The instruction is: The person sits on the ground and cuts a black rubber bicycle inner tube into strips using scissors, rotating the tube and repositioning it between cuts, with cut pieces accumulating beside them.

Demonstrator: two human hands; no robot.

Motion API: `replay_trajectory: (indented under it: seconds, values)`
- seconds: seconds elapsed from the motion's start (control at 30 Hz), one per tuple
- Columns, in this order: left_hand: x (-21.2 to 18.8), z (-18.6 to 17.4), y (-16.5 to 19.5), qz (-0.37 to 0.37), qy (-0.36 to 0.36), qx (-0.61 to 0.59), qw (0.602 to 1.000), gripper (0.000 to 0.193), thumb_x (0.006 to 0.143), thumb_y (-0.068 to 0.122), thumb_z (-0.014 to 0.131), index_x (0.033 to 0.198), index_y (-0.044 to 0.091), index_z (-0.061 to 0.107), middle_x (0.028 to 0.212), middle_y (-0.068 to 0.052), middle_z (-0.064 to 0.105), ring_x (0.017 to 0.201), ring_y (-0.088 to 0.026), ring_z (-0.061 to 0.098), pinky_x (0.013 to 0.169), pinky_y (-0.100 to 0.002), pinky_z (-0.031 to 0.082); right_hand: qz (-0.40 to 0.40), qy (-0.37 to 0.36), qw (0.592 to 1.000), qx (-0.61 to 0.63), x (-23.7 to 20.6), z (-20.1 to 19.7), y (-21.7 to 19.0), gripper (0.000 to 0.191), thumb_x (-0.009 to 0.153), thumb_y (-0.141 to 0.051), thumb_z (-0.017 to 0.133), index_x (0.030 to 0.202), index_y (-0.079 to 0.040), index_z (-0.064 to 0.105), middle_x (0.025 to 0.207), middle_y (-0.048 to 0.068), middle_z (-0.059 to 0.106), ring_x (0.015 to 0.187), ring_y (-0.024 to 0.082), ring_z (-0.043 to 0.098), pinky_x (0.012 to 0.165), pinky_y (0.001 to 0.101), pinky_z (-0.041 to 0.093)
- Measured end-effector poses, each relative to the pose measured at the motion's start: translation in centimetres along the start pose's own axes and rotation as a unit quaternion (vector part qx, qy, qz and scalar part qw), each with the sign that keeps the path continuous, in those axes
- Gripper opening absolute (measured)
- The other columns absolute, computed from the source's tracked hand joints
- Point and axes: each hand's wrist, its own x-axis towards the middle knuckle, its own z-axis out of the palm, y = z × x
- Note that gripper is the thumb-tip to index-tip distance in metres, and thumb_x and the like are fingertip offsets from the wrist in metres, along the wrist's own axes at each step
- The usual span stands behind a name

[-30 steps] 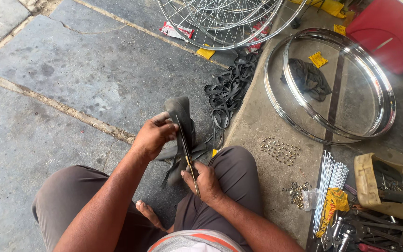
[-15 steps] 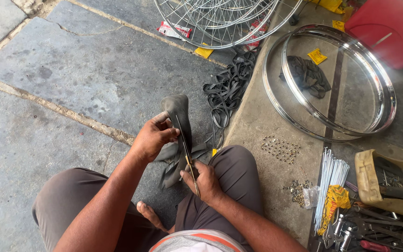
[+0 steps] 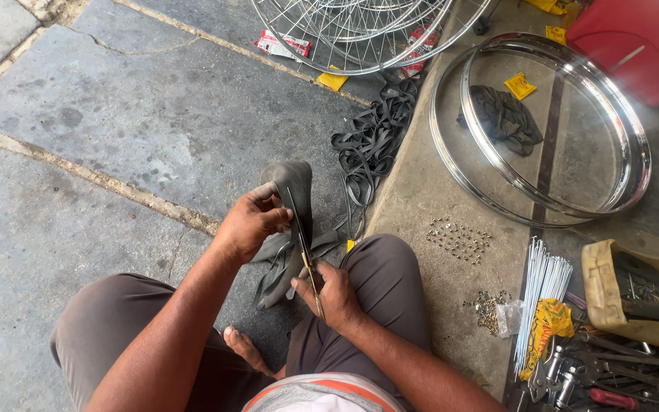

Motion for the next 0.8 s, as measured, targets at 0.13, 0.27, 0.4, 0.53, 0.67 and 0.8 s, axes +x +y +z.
replay_trajectory:
  seconds: [0.13,0.27,0.4,0.53,0.67,0.8]
  values:
    - [-0.40,0.50,0.71,-0.011,0.002,-0.020,1.000,0.046,0.088,-0.005,0.066,0.133,0.003,0.063,0.089,-0.006,0.066,0.078,-0.014,0.067,0.072,-0.029,0.059,0.013,-0.012,1.000,-0.009,0.09,-0.07,0.14,0.022,0.093,-0.023,0.074,0.093,-0.003,0.065,0.067,0.007,0.068,0.063,0.016,0.071,0.063,0.0323,0.056]
    - [-0.41,0.33,0.75,-0.014,0.015,-0.032,0.999,0.047,0.088,-0.004,0.065,0.134,0.006,0.064,0.091,-0.007,0.069,0.078,-0.014,0.067,0.071,-0.029,0.057,0.040,-0.010,0.999,-0.016,0.08,-0.02,0.12,0.019,0.092,-0.020,0.073,0.091,-0.003,0.066,0.066,0.007,0.068,0.061,0.016,0.069,0.060,0.0320,0.055]
    - [0.04,-0.13,0.54,0.007,0.013,-0.137,0.990,0.028,0.096,-0.003,0.065,0.123,-0.009,0.064,0.096,-0.009,0.073,0.083,-0.017,0.069,0.077,-0.031,0.060,0.049,-0.013,0.999,-0.020,-0.13,0.09,0.05,0.018,0.092,-0.020,0.074,0.093,-0.003,0.068,0.064,0.007,0.068,0.058,0.016,0.068,0.058,0.0322,0.054]
    - [0.09,0.07,0.28,0.002,0.002,-0.130,0.991,0.039,0.092,-0.006,0.065,0.130,-0.003,0.063,0.093,-0.007,0.073,0.080,-0.015,0.069,0.073,-0.030,0.059,0.006,0.006,1.000,-0.003,-0.08,0.16,0.12,0.019,0.092,-0.020,0.075,0.093,-0.003,0.067,0.068,0.006,0.070,0.063,0.015,0.071,0.061,0.0317,0.055]
    - [-0.18,0.55,0.16,-0.020,-0.016,-0.090,0.996,0.052,0.087,-0.009,0.065,0.137,0.005,0.062,0.086,-0.006,0.067,0.072,-0.014,0.066,0.067,-0.029,0.058,0.005,0.000,1.000,0.004,-0.04,0.05,0.17,0.020,0.093,-0.020,0.075,0.091,-0.003,0.066,0.067,0.007,0.069,0.063,0.016,0.071,0.062,0.0319,0.055]
    - [-0.16,0.39,0.15,-0.020,-0.006,-0.093,0.995,0.055,0.086,-0.010,0.064,0.139,0.006,0.061,0.086,-0.005,0.066,0.071,-0.014,0.066,0.066,-0.028,0.058,-0.014,0.011,1.000,-0.014,0.04,-0.07,0.07,0.018,0.092,-0.018,0.074,0.093,-0.002,0.066,0.068,0.007,0.068,0.062,0.016,0.070,0.060,0.0322,0.054]
